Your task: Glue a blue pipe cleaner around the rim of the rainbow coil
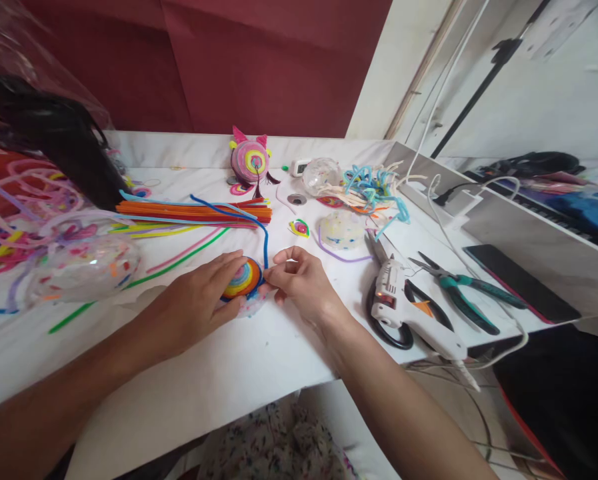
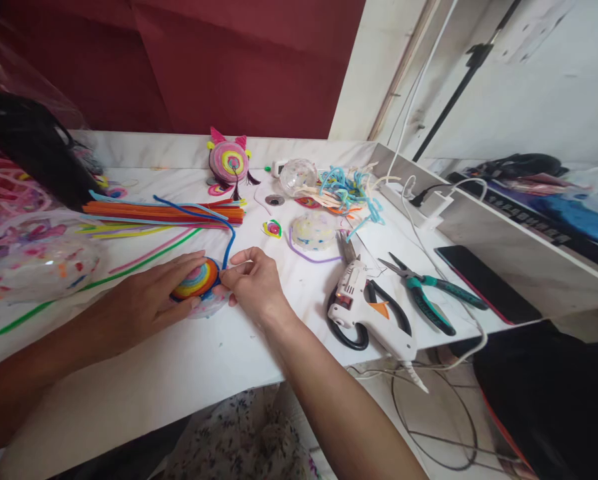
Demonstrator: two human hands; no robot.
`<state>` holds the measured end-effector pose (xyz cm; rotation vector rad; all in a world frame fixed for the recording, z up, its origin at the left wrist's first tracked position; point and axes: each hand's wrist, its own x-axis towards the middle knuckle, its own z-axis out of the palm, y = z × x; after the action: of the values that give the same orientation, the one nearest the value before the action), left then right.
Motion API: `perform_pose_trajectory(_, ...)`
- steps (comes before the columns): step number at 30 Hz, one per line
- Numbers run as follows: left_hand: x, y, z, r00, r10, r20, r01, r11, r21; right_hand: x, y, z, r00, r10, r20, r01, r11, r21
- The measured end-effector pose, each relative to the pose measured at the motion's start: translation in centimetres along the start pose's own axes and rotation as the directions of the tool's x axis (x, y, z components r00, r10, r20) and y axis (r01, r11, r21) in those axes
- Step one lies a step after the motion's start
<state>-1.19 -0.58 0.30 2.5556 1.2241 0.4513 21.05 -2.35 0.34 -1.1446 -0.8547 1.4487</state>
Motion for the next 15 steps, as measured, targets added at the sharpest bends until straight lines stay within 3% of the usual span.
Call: perform_pose_trajectory(15,0.28,0.33,-0.21,0.999,-0.037,0.009,0.037,0.998,-0.043,-0.37,-0.04,0.70,0.999,0.004,-0.046,-0.004,1.000,-0.009)
